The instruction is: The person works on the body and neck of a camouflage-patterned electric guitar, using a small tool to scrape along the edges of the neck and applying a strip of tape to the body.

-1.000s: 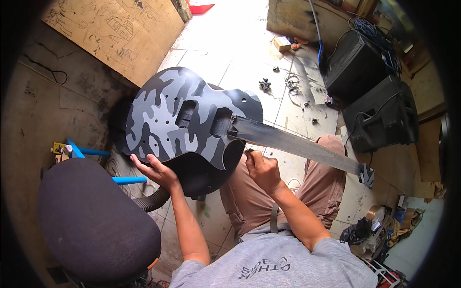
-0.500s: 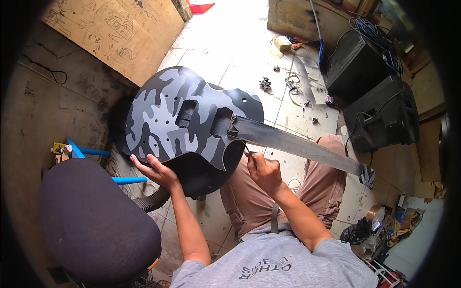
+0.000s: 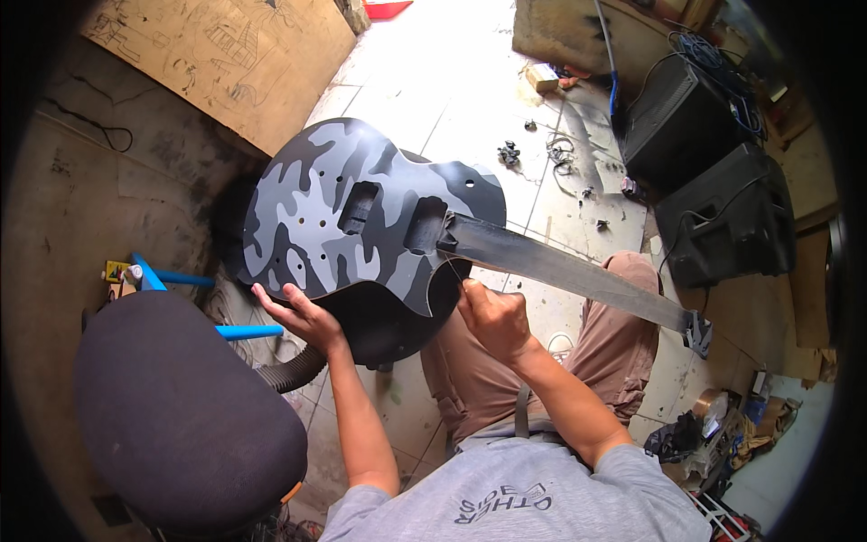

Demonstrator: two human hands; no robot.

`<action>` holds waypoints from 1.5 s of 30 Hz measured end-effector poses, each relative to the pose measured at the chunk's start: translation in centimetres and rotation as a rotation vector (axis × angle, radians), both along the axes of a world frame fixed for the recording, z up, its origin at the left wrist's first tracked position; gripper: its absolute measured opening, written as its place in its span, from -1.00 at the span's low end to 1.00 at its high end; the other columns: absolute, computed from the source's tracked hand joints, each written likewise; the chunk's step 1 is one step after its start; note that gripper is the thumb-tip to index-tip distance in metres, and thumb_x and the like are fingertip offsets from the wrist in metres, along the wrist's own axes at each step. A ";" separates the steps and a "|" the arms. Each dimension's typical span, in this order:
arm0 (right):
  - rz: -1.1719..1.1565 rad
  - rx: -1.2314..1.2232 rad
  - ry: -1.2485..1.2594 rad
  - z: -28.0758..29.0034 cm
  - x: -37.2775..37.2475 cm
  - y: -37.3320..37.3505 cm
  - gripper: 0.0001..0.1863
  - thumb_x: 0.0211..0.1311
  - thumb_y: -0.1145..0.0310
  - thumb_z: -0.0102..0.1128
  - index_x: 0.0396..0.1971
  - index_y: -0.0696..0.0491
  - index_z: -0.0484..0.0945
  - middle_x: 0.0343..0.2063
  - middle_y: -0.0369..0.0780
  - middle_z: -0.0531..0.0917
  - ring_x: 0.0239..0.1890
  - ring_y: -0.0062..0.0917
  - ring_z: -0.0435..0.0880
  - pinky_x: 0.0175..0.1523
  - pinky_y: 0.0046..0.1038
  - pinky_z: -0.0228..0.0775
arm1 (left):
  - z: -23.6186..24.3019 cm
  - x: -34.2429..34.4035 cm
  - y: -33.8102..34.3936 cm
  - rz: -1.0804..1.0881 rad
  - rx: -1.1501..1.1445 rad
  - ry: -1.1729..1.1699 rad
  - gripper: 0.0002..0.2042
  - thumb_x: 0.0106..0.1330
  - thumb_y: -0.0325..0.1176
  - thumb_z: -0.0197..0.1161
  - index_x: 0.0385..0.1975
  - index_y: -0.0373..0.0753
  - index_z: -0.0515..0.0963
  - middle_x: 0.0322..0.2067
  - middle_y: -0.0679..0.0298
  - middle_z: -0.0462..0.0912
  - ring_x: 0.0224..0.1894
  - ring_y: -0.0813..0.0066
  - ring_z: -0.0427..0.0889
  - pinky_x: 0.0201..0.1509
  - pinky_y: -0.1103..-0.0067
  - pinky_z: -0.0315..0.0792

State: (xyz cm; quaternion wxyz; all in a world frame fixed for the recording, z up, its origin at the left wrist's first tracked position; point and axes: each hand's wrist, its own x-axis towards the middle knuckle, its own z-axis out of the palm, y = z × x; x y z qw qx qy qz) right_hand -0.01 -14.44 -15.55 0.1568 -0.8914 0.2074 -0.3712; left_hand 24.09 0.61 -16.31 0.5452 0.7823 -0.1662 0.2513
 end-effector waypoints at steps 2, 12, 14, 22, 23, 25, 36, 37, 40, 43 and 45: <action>0.054 -0.022 0.037 0.4 -0.1 0.0 -0.90 0.23 0.49 0.27 -0.35 0.08 0.49 -0.72 -0.27 0.54 -0.71 -0.45 0.63 -0.63 -0.42 0.44 | 0.0 0.0 0.1 0.000 -0.006 0.008 -0.43 0.61 -0.22 -0.01 0.46 -0.48 0.13 0.48 -0.16 0.18 0.55 -0.02 0.14 0.60 0.24 0.00; 0.084 -0.026 0.067 1.0 -0.3 -1.4 -0.88 0.22 0.51 0.28 -0.26 0.11 0.55 -0.73 -0.26 0.56 -0.72 -0.47 0.62 -0.60 -0.42 0.43 | -0.1 0.0 0.0 0.000 -0.003 0.006 -0.42 0.62 -0.20 -0.02 0.46 -0.47 0.13 0.48 -0.16 0.16 0.55 -0.01 0.13 0.61 0.22 -0.01; 0.142 -0.017 0.096 1.2 -0.3 -1.3 -0.88 0.22 0.52 0.28 -0.25 0.11 0.55 -0.72 -0.27 0.57 -0.71 -0.48 0.63 -0.59 -0.42 0.43 | -0.1 0.1 0.1 0.006 0.006 0.004 -0.42 0.62 -0.20 -0.03 0.46 -0.47 0.12 0.48 -0.15 0.16 0.55 -0.01 0.13 0.61 0.23 -0.01; 0.162 -0.031 0.062 1.6 -0.6 -2.1 -0.83 0.25 0.56 0.17 -0.45 0.03 0.37 -0.74 -0.32 0.47 -0.69 -0.54 0.63 -0.60 -0.45 0.44 | 0.1 -0.1 0.0 0.000 -0.012 0.029 -0.42 0.62 -0.19 -0.02 0.46 -0.47 0.13 0.48 -0.15 0.16 0.55 -0.01 0.13 0.61 0.25 -0.01; 0.151 -0.037 0.073 1.4 -0.5 -2.0 -0.83 0.25 0.56 0.17 -0.44 0.03 0.37 -0.74 -0.32 0.47 -0.69 -0.54 0.62 -0.60 -0.45 0.44 | 0.1 -0.2 -0.1 -0.003 -0.011 0.027 -0.42 0.62 -0.18 -0.02 0.46 -0.47 0.13 0.48 -0.16 0.16 0.55 -0.01 0.14 0.60 0.25 -0.01; 0.133 -0.049 0.095 1.4 -0.2 -1.8 -0.85 0.26 0.55 0.17 -0.43 0.04 0.39 -0.75 -0.32 0.46 -0.69 -0.55 0.62 -0.60 -0.45 0.44 | 0.0 -0.1 0.0 0.003 0.000 0.026 -0.42 0.62 -0.18 -0.03 0.46 -0.47 0.13 0.48 -0.16 0.16 0.55 -0.02 0.14 0.60 0.24 0.00; 0.350 0.017 0.114 2.4 -0.4 -3.0 -0.85 0.24 0.56 0.16 -0.39 0.05 0.36 -0.66 -0.25 0.49 -0.60 -0.46 0.67 -0.57 -0.39 0.46 | -0.2 0.2 0.1 -0.006 -0.017 0.015 -0.43 0.61 -0.22 -0.01 0.46 -0.47 0.12 0.48 -0.18 0.16 0.54 -0.04 0.14 0.61 0.24 0.00; 0.337 0.011 0.105 2.3 -0.2 -3.0 -0.85 0.25 0.56 0.16 -0.39 0.05 0.35 -0.66 -0.25 0.49 -0.60 -0.45 0.68 -0.57 -0.39 0.46 | -0.2 0.1 0.0 -0.009 -0.019 0.017 -0.43 0.61 -0.23 -0.01 0.46 -0.48 0.12 0.48 -0.18 0.17 0.54 -0.04 0.15 0.60 0.24 0.00; 0.418 0.009 0.159 2.5 -0.7 -2.7 -0.87 0.20 0.57 0.14 -0.35 0.07 0.39 -0.62 -0.25 0.52 -0.58 -0.44 0.69 -0.57 -0.37 0.46 | -0.5 0.2 0.1 0.030 0.040 -0.022 -0.46 0.63 -0.21 -0.02 0.46 -0.43 0.14 0.45 -0.18 0.21 0.46 0.01 0.31 0.47 0.33 0.28; 0.498 0.005 0.172 2.6 -1.4 -2.6 -0.88 0.18 0.55 0.14 -0.31 0.07 0.42 -0.59 -0.27 0.55 -0.56 -0.42 0.71 -0.56 -0.37 0.47 | -0.5 0.3 0.3 0.050 0.068 -0.040 -0.46 0.63 -0.21 -0.02 0.46 -0.42 0.14 0.45 -0.18 0.21 0.46 0.02 0.31 0.46 0.34 0.29; 0.497 0.049 0.140 2.9 -1.5 -3.1 -0.88 0.19 0.55 0.14 -0.31 0.07 0.42 -0.59 -0.27 0.55 -0.55 -0.41 0.71 -0.56 -0.37 0.47 | -0.6 0.4 0.3 0.037 0.050 -0.033 -0.45 0.63 -0.21 -0.02 0.46 -0.42 0.14 0.46 -0.18 0.19 0.46 0.02 0.31 0.47 0.33 0.29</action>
